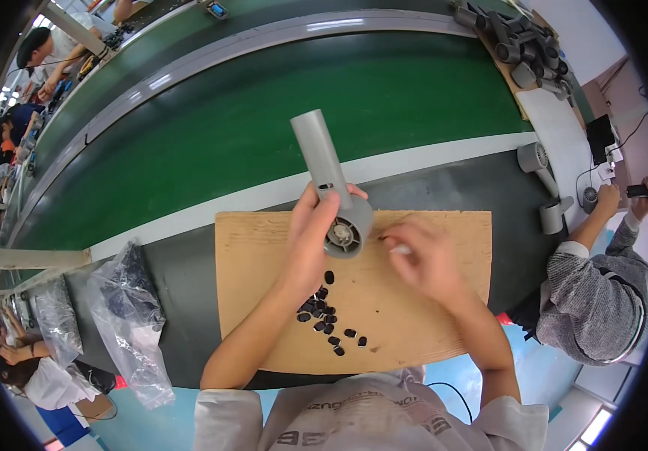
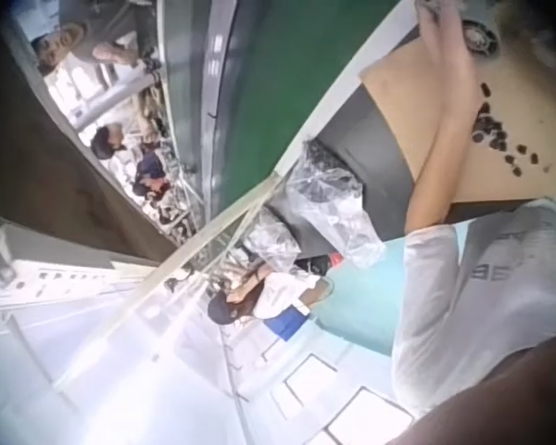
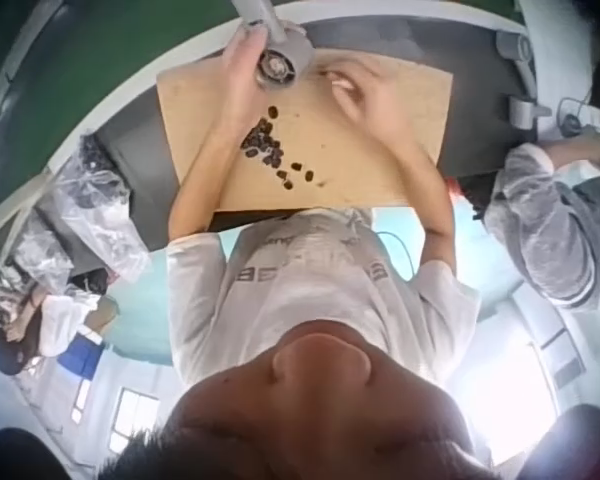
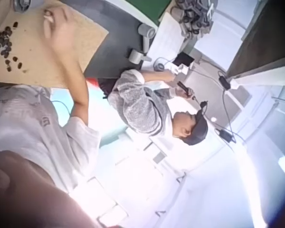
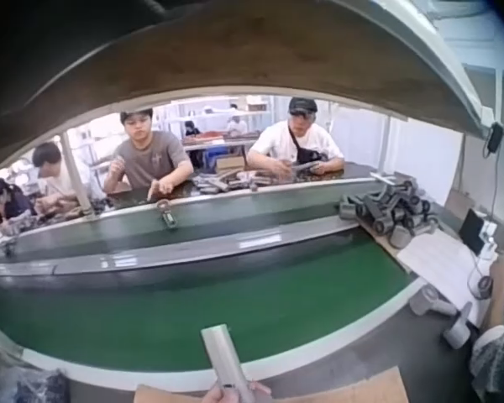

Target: The person assembles small plastic parts into a larger cylindrical housing by hand.

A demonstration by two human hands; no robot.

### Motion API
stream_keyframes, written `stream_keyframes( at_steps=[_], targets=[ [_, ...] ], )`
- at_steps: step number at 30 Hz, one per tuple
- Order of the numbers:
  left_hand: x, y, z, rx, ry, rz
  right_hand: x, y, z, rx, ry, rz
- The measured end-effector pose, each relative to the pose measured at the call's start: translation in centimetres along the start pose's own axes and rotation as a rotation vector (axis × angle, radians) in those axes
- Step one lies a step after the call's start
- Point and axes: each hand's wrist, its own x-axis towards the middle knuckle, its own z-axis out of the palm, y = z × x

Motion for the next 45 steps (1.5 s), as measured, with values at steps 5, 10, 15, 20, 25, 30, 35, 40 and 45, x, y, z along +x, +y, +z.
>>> stream_keyframes(
  at_steps=[5,10,15,20,25,30,35,40,45],
  targets=[
    [-0.4,-1.5,1.4,0.235,-0.06,0.031,0.7,0.7,-3.9,0.201,0.194,0.257],
    [-0.5,-4.1,3.0,0.332,-0.122,0.236,1.5,-0.3,-5.4,0.541,0.274,0.337],
    [0.3,-4.4,3.7,0.286,-0.17,0.219,1.8,1.2,-3.3,0.587,0.123,0.111],
    [0.5,-4.4,3.2,0.405,-0.084,0.181,2.9,0.6,-4.0,0.84,0.064,0.353],
    [-0.3,-5.6,2.3,0.4,-0.104,0.287,3.7,-1.7,-4.8,0.459,0.204,0.27],
    [1.0,-6.2,1.9,0.367,-0.204,0.294,2.1,-0.6,-3.2,0.634,0.215,0.251],
    [1.2,-6.2,1.3,0.4,-0.229,0.222,3.6,-1.2,-3.2,0.408,0.075,0.208],
    [1.1,-6.1,1.7,0.396,-0.251,0.227,2.8,-0.6,-2.7,0.313,0.118,0.124],
    [1.1,-5.8,1.5,0.364,-0.285,0.215,2.1,-1.0,-2.0,0.251,0.179,0.134]
  ],
)
